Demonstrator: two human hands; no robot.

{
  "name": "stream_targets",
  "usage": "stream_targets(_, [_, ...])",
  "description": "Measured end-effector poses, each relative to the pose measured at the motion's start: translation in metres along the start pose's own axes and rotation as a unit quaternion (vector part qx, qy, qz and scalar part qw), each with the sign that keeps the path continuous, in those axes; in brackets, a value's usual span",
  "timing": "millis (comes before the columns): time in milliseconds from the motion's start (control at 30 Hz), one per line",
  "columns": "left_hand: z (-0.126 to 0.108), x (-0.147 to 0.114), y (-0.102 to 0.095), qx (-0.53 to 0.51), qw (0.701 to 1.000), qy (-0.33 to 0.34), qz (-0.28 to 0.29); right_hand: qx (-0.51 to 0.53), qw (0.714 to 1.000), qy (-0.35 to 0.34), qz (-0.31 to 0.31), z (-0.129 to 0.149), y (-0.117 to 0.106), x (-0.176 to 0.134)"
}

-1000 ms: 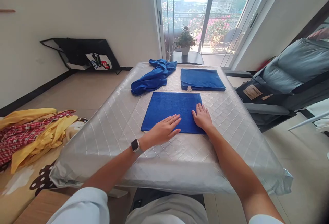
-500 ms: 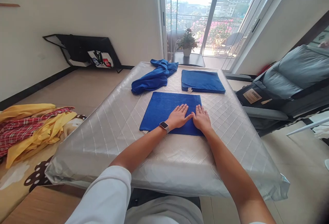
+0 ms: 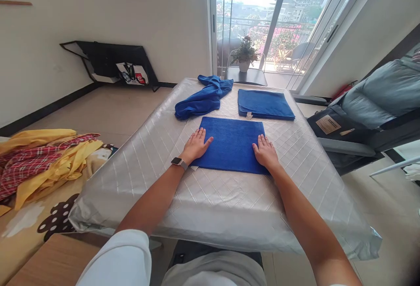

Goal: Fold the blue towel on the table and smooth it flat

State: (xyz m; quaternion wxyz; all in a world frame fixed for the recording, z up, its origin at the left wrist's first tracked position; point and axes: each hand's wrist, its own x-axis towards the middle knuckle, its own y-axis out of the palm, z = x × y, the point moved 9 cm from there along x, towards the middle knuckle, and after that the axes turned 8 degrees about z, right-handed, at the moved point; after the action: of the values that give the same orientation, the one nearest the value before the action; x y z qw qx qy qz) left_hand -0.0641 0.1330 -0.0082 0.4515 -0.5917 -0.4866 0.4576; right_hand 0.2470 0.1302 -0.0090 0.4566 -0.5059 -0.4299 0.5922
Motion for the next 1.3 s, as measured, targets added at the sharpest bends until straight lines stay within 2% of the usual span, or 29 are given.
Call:
stream_targets(200, [0.000, 0.003, 0.001, -0.015, 1.000, 0.007, -0.016, -0.020, 1.000, 0.007, 0.002, 0.001, -0.001, -0.001])
stream_targets(367, [-0.001, 0.001, 0.000, -0.014, 1.000, 0.013, -0.017, -0.040, 0.999, 0.007, 0.026, -0.002, -0.004, 0.005])
stream_targets(600, [0.000, 0.003, 0.001, -0.024, 0.999, 0.020, -0.016, -0.022, 0.999, -0.016, 0.016, 0.000, -0.031, 0.058])
stream_targets(800, [0.000, 0.003, 0.002, -0.027, 0.999, 0.026, -0.024, 0.001, 1.000, -0.026, -0.015, -0.004, -0.025, 0.093])
stream_targets(1033, [0.000, 0.000, 0.003, 0.005, 1.000, 0.018, -0.006, -0.010, 0.999, -0.022, -0.028, -0.007, -0.019, 0.092])
stream_targets(1300, [-0.005, 0.001, -0.016, 0.066, 0.996, -0.038, -0.046, 0.018, 0.999, -0.022, -0.033, -0.003, -0.025, 0.087])
